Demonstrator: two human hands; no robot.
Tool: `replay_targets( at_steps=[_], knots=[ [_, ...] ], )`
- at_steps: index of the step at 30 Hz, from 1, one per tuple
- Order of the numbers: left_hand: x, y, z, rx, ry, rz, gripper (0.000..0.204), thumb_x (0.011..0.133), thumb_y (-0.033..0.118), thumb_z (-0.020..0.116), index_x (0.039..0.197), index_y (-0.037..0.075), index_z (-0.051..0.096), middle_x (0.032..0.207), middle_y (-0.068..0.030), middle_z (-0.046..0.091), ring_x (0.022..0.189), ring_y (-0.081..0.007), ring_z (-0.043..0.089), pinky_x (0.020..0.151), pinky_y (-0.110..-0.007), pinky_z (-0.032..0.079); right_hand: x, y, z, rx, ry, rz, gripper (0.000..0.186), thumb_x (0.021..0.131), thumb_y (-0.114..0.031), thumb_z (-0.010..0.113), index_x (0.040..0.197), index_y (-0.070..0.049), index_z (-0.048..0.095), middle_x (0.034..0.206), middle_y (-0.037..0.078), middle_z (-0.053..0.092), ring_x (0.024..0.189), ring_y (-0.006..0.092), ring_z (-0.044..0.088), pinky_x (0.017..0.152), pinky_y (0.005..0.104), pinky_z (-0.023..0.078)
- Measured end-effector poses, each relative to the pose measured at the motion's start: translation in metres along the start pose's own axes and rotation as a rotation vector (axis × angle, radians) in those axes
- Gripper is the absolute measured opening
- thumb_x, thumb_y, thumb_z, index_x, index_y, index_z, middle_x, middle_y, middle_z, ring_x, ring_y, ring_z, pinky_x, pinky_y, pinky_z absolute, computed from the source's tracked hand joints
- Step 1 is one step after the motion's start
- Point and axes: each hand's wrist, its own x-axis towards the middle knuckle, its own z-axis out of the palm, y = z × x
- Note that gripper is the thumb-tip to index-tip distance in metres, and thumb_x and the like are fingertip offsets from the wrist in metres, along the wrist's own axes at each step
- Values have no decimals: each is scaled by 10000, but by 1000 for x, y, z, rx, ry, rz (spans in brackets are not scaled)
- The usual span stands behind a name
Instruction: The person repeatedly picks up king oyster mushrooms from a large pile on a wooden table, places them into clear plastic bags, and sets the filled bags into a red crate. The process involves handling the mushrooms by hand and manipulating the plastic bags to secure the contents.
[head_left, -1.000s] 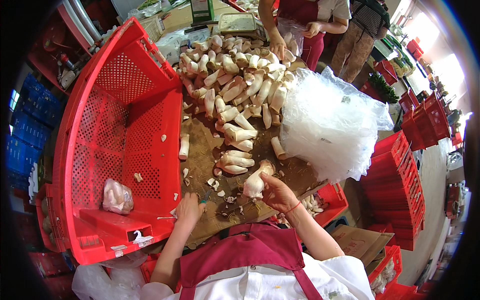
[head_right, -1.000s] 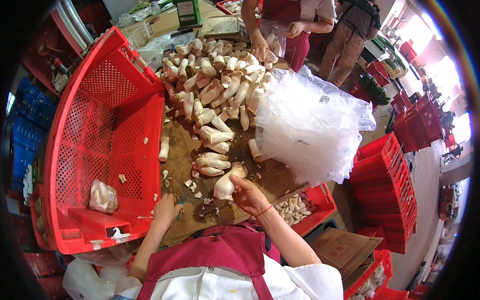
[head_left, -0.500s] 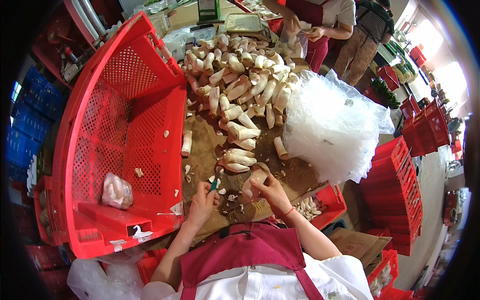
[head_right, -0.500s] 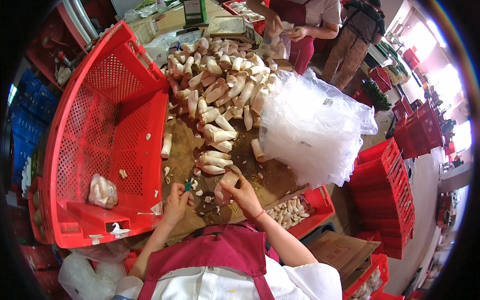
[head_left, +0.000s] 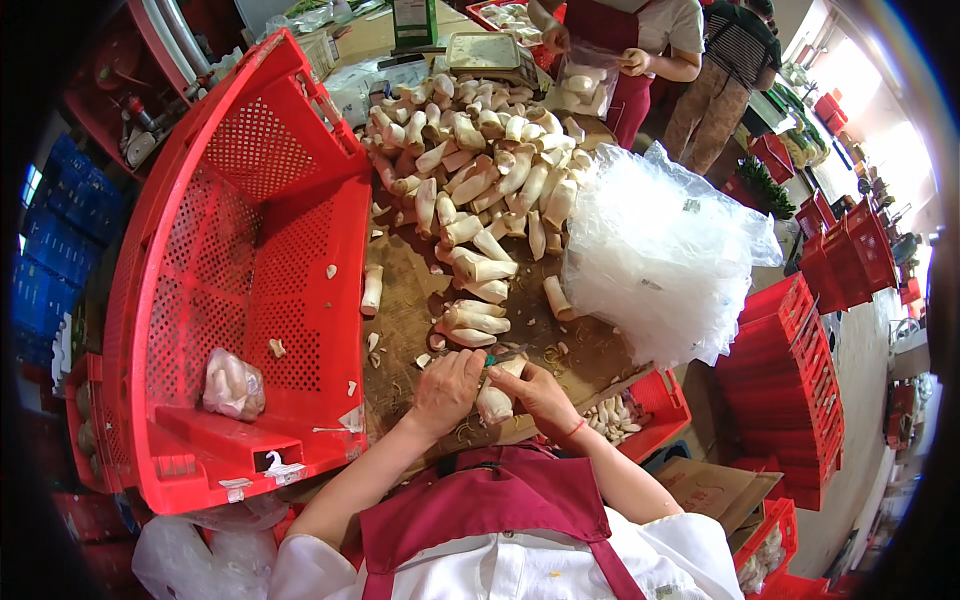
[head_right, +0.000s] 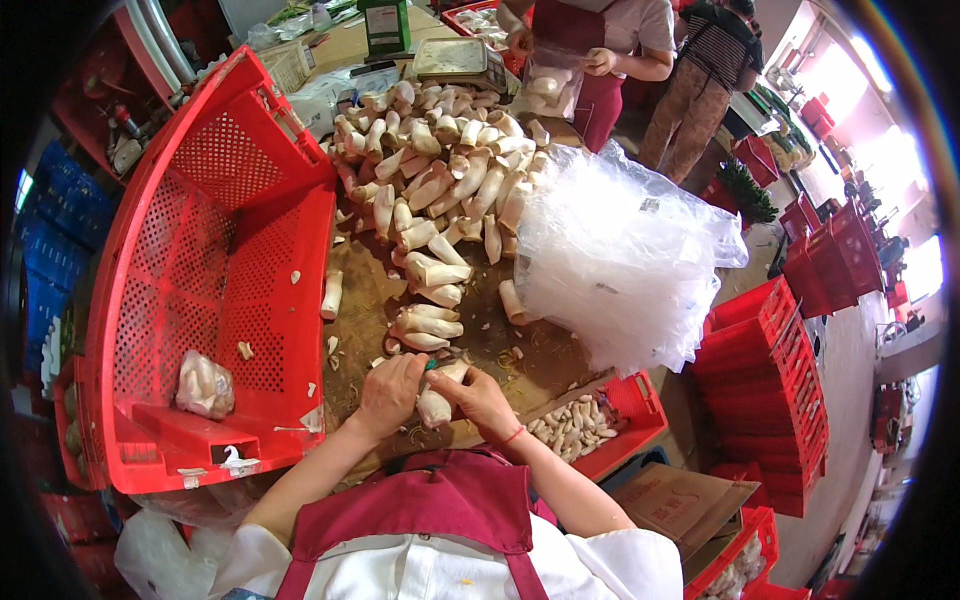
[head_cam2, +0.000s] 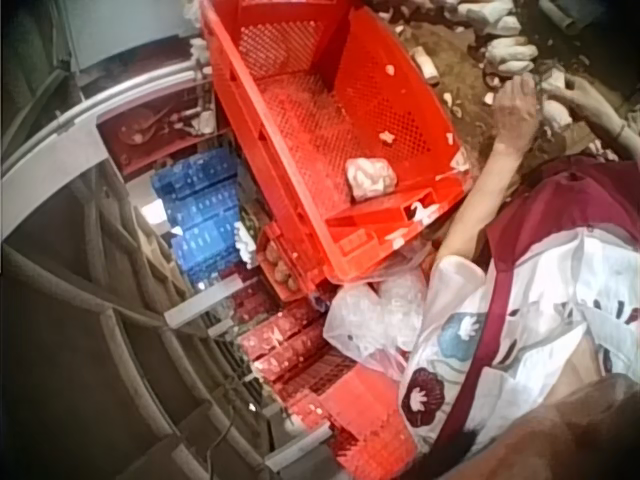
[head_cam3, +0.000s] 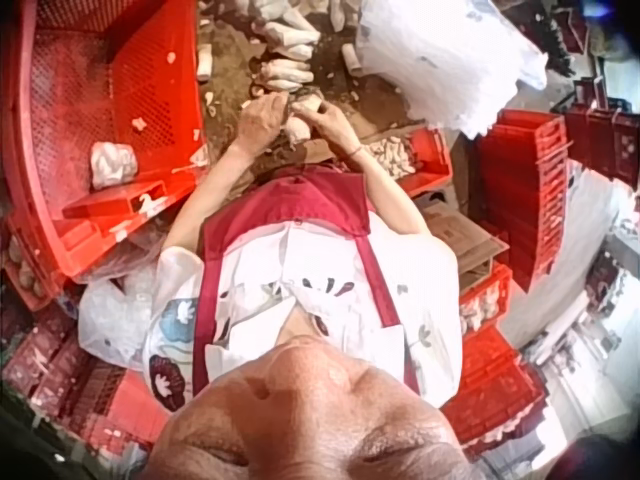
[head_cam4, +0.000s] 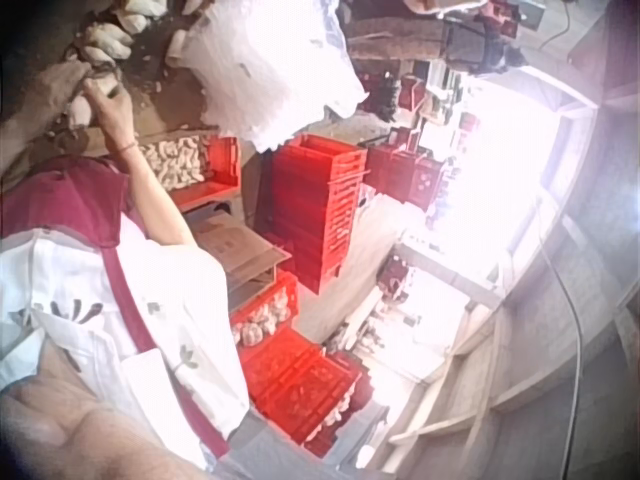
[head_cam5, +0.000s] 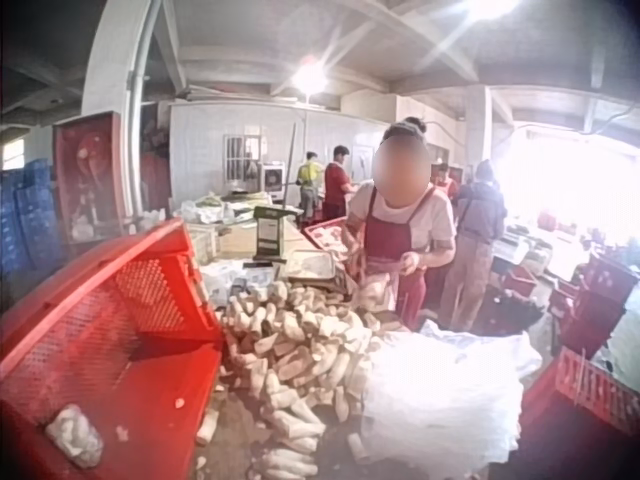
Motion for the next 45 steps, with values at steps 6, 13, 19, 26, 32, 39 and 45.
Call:
replay_targets(
  at_steps=[6,13,19,26,32,39,45],
  knots=[
    [-15,-15,15,92,18,-30,222,818,36,517,1037,2,523,807,-105,564,717,-250,595,621,-363,492,-3,2,1,187,-67,24,473,867,-358,692,1122,20,563,957,70,641,770,131,630,669,283,524],
    [-17,-2,9,-17,76,-171,232,815,-10,481,1043,11,518,796,-129,582,742,-277,621,637,-373,512,14,23,-14,409,-152,13,385,939,-275,599,1160,28,508,1052,102,625,924,184,636,816,332,523],
    [-49,-33,30,86,50,-280,167,822,14,481,984,35,517,790,-107,593,711,-279,626,616,-383,513,9,17,-13,570,-265,8,354,929,-303,609,1151,-35,540,1018,65,642,949,203,640,856,387,519],
    [-58,-24,-8,262,-11,-321,263,861,199,598,1051,25,547,894,-112,597,916,-276,563,823,-394,426,23,27,-21,639,99,-111,314,876,-210,690,1141,-121,547,1063,15,627,1019,181,595,924,401,474],
    [-10,22,-19,-707,-158,-696,267,858,234,689,962,-8,646,840,-80,668,720,-135,610,622,-282,460,14,21,7,623,-53,-306,440,851,-109,701,1246,-67,513,1169,63,602,1086,180,570,957,331,436],
    [-13,22,-12,-786,-1,-675,262,808,65,656,1041,-20,572,910,-174,640,833,-287,632,728,-366,482,-9,-5,4,312,-210,-407,433,807,40,684,1203,-58,538,1366,90,498,1219,181,495,1017,310,420],
    [-25,8,-10,-481,33,-392,316,765,91,691,1040,18,554,943,-152,582,852,-342,580,740,-393,470,-6,5,-5,274,-374,-400,399,808,61,676,1164,-65,546,1416,110,440,1261,195,460,1008,319,439]
  ],
)
